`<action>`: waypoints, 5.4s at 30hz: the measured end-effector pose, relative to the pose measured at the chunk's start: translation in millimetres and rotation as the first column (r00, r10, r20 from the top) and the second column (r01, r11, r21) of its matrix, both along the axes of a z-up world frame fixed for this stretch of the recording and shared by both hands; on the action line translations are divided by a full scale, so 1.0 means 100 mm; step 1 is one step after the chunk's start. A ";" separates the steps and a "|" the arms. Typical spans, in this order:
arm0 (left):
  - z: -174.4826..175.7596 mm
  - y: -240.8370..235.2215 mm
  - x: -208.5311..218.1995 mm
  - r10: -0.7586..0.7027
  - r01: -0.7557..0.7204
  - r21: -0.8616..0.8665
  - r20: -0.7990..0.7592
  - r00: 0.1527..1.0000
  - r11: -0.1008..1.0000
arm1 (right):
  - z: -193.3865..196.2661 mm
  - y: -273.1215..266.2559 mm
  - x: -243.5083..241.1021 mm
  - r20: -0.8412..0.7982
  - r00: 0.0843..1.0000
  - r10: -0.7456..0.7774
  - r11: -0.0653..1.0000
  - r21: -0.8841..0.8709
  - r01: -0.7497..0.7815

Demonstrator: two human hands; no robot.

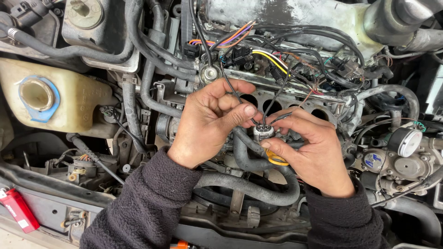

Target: The person works on a car engine with the hood open, connecting electrical wires and securing them with zip ties. A cat appears and the person briefly touches its head before resuming work on the wiring.

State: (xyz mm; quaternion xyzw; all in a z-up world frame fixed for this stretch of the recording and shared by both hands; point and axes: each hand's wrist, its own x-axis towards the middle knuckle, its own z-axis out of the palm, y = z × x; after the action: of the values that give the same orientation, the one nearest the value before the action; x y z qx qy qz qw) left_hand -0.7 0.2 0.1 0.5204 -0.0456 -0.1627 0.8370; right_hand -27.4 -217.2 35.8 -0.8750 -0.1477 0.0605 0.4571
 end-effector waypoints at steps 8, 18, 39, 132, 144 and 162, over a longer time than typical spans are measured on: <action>0.04 -0.08 -0.01 0.068 -0.067 0.185 0.003 0.998 0.980 | -0.18 0.07 0.01 0.030 0.998 -0.046 0.997 0.056 0.044; 0.09 -0.11 -0.01 0.060 -0.158 0.500 0.206 0.977 0.851 | -0.21 0.04 0.06 -0.014 0.989 -0.149 0.988 0.033 0.150; -0.13 -0.03 0.06 0.028 -0.022 0.170 -0.032 0.999 0.985 | -0.37 0.03 0.00 -0.081 0.991 -0.105 0.989 0.095 0.112; -0.16 -0.04 0.05 0.088 -0.075 0.157 -0.076 0.993 0.985 | -0.42 0.00 0.03 -0.122 0.993 0.000 0.997 0.077 0.009; -0.15 -0.05 0.06 0.108 -0.091 0.158 -0.103 0.989 0.983 | -0.43 0.00 0.03 -0.116 0.993 -0.003 0.993 0.119 0.017; -0.18 -0.07 0.07 0.130 -0.112 0.138 -0.133 0.983 0.984 | -0.43 0.02 0.04 -0.176 0.983 -0.061 0.993 0.088 0.077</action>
State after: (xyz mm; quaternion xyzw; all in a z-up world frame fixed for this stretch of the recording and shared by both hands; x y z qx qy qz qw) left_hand 6.7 -6.5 -18.3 0.5628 0.0564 -0.1504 0.8109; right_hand -23.1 -215.5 -7.3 -0.8485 -0.0796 0.1132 0.5108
